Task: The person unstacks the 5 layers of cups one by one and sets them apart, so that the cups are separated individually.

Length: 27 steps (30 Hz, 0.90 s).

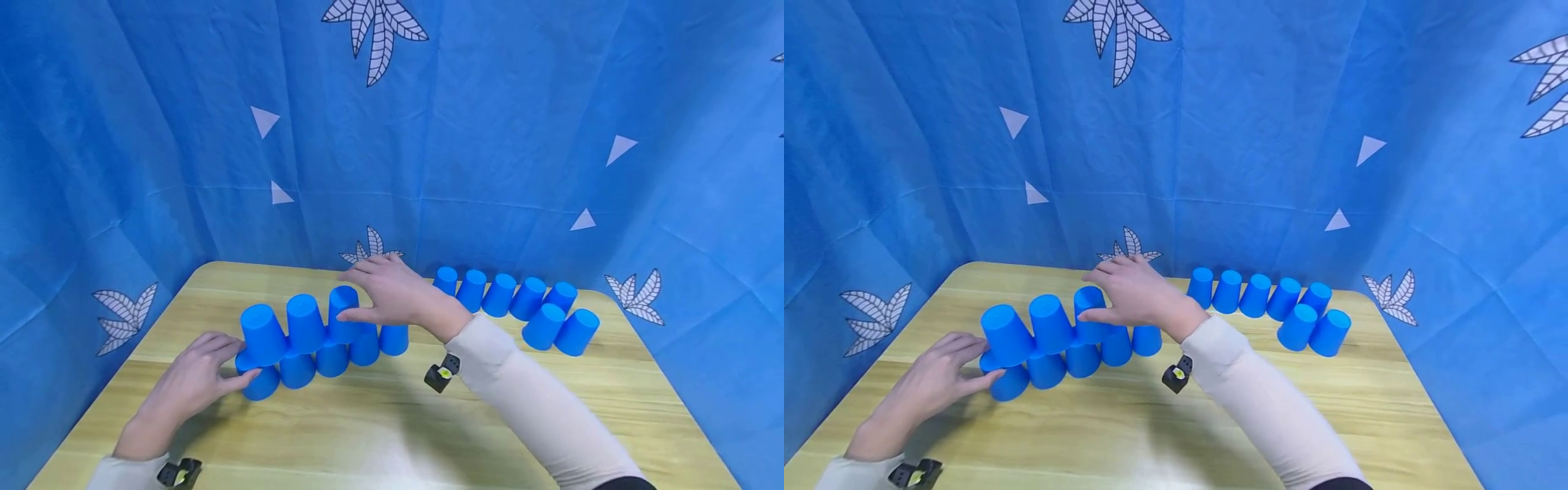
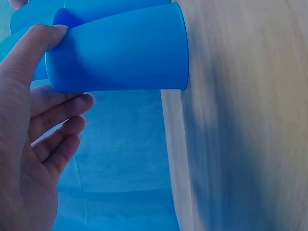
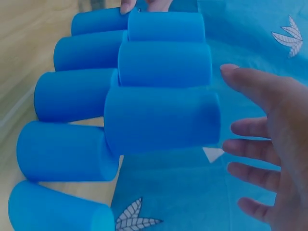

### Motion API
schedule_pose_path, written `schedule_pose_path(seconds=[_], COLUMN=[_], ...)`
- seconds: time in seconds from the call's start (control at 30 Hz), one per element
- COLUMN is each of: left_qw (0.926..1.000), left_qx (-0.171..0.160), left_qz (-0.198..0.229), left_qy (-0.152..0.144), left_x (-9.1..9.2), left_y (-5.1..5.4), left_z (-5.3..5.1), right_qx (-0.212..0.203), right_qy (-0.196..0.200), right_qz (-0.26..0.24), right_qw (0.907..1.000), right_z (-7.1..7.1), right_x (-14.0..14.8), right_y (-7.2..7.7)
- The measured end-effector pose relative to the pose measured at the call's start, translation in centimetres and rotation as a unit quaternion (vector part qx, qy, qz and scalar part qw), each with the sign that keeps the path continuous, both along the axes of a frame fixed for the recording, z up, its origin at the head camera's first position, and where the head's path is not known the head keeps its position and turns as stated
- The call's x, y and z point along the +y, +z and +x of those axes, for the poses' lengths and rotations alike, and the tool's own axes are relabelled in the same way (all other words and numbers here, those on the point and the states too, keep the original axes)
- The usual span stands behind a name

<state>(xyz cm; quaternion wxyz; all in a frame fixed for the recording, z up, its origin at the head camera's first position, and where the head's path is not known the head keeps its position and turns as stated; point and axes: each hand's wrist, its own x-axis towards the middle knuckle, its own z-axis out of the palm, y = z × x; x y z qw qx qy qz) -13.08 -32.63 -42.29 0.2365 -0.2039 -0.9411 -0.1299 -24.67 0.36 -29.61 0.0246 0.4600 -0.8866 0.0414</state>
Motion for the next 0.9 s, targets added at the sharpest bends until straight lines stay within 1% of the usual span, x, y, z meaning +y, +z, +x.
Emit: schedule_pose_path(seconds=[0.13,0.23,0.33,0.57,0.7,0.9], left_qw=[1.0,1.0,1.0,1.0,1.0,1.0], left_qx=[-0.006,-0.001,0.003,0.007,0.009,0.008], left_qz=[-0.001,-0.001,0.0,-0.002,-0.001,-0.002], left_qy=[0.002,0.002,0.002,-0.003,-0.003,0.0], left_x=[0.0,0.0,0.0,0.0,0.0,-0.1], left_y=[0.0,-0.1,0.0,-0.2,-0.2,-0.2], left_z=[0.1,0.1,0.1,0.1,0.2,0.2], right_qx=[0.016,0.033,0.041,0.035,0.027,0.016], right_qy=[0.013,0.02,0.024,0.013,0.015,0.005], right_qz=[0.008,0.011,0.012,0.015,0.012,-0.008], right_qw=[0.9997,0.9992,0.9988,0.9992,0.9994,0.9998], right_z=[0.0,0.0,0.1,0.3,0.4,0.6], right_x=[-1.1,-1.6,-1.9,-1.7,-1.6,-1.2], right_y=[-0.2,-0.4,-0.5,-1.2,-1.3,-0.5])
